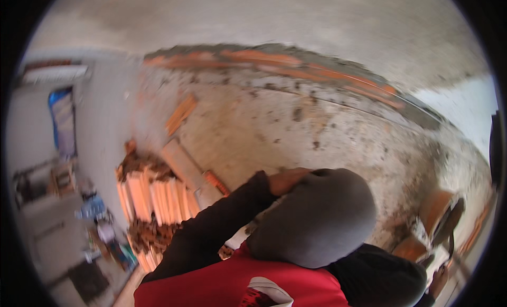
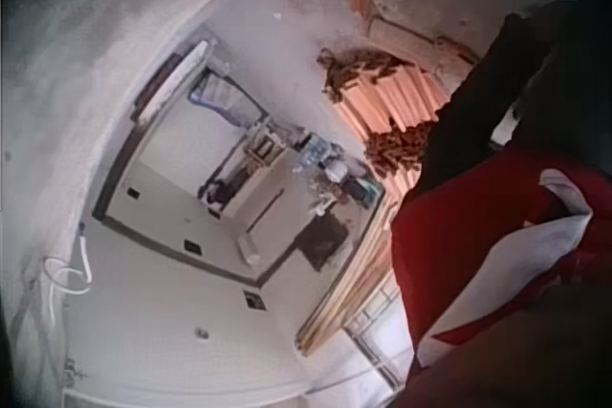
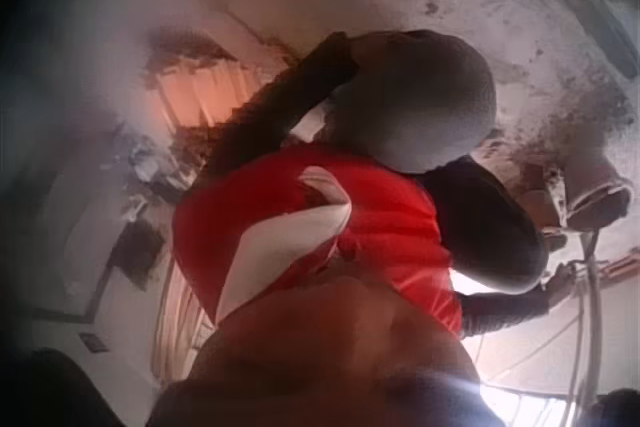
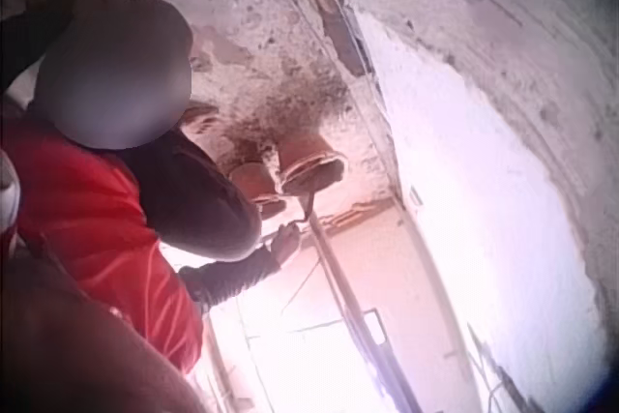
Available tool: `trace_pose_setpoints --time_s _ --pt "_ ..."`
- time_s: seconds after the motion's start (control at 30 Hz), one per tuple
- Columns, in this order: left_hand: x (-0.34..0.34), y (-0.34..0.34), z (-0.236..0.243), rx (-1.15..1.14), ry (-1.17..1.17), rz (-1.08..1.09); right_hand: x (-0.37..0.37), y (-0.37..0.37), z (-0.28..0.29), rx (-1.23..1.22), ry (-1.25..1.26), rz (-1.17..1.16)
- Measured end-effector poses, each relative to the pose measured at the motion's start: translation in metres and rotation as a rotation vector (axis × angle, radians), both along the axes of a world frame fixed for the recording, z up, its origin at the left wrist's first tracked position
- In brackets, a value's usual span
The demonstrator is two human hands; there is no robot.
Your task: The person applies mortar to a wall and positions decorative tiles along a line using a trowel.
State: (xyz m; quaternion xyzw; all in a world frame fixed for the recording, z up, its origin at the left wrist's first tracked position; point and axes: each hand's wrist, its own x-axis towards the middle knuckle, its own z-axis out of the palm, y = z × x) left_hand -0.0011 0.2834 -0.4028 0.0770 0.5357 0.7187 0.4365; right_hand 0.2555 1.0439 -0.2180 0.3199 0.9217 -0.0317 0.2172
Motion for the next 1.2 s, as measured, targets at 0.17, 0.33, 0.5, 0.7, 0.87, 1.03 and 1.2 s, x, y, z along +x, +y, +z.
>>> trace_pose_setpoints --time_s 0.17,0.33,0.5,0.7,0.87,1.03,1.2 --pt "0.100 -0.021 -0.042 -0.455 -0.113 0.453 -0.062 0.025 -0.007 -0.025 -0.070 0.035" --pt "0.125 -0.078 -0.037 -1.114 -0.069 0.629 -0.070 0.003 -0.037 -0.149 -0.072 -0.002" --pt "0.169 -0.189 -0.134 -1.219 0.612 0.256 -0.086 -0.057 -0.079 -0.363 -0.069 0.004" --pt "-0.058 -0.089 -0.008 -0.879 0.462 -0.149 -0.129 -0.178 -0.016 -0.261 -0.087 0.095" --pt "-0.134 0.042 0.097 -0.634 0.691 -0.479 -0.010 -0.152 0.039 -0.369 0.385 -0.602" --pt "-0.153 0.108 0.113 -0.430 0.577 -0.481 0.148 -0.113 0.053 -0.140 0.450 -0.862" --pt "-0.153 0.163 0.126 -0.419 1.139 -0.798 0.256 -0.073 -0.021 -0.109 0.414 -1.195"
